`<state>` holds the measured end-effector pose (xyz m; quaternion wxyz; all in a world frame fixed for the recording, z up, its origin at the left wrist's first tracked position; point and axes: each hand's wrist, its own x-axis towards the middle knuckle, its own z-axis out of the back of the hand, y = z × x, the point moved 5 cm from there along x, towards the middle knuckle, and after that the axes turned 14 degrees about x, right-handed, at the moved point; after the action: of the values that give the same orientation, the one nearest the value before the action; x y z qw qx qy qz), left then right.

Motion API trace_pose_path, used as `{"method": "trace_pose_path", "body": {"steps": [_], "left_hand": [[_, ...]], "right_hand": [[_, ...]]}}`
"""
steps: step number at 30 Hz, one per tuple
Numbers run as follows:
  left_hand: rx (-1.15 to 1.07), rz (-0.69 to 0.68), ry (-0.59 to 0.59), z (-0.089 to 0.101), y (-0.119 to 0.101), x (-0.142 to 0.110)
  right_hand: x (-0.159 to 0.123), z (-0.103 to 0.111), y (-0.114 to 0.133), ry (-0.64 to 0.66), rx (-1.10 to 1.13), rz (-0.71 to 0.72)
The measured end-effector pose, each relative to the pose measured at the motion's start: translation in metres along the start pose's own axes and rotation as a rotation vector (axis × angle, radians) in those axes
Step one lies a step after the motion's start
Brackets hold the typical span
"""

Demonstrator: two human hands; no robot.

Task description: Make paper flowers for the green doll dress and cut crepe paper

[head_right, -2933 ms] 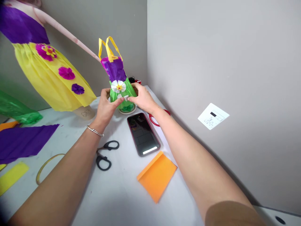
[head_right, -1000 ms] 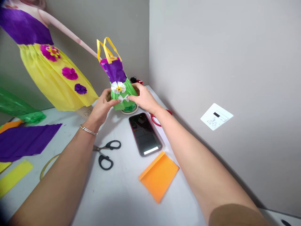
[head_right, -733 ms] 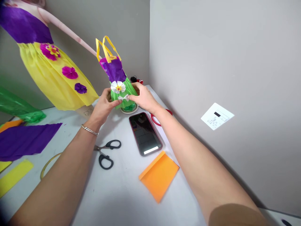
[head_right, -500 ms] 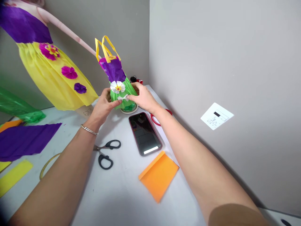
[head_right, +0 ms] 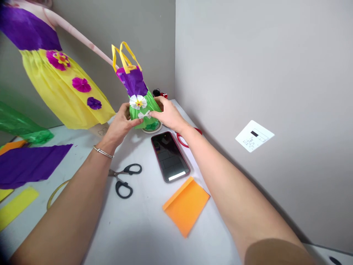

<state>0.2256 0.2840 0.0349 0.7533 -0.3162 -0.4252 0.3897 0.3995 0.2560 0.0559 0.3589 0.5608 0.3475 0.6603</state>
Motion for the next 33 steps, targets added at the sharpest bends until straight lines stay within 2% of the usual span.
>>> {"method": "trace_pose_path", "body": {"steps": [4, 10, 18, 24, 33], "left_hand": [[-0.02, 0.006, 0.027, 0.002, -0.004, -0.001], [0.005, 0.04, -0.053, 0.001, -0.006, -0.001], [-0.084, 0.116, -0.128, -0.006, -0.009, -0.002], [-0.087, 0.111, -0.081, -0.001, -0.012, -0.003], [-0.131, 0.055, 0.014, 0.008, -0.003, -0.002]], "right_hand": [[0.0, 0.001, 0.0, 0.011, 0.011, 0.005], [0.0, 0.0, -0.001, 0.007, -0.006, -0.008], [0.0, 0.0, -0.001, 0.002, -0.011, 0.007], [0.0, 0.0, 0.002, 0.012, 0.01, 0.004], [0.0, -0.001, 0.006, 0.034, 0.04, -0.039]]}}
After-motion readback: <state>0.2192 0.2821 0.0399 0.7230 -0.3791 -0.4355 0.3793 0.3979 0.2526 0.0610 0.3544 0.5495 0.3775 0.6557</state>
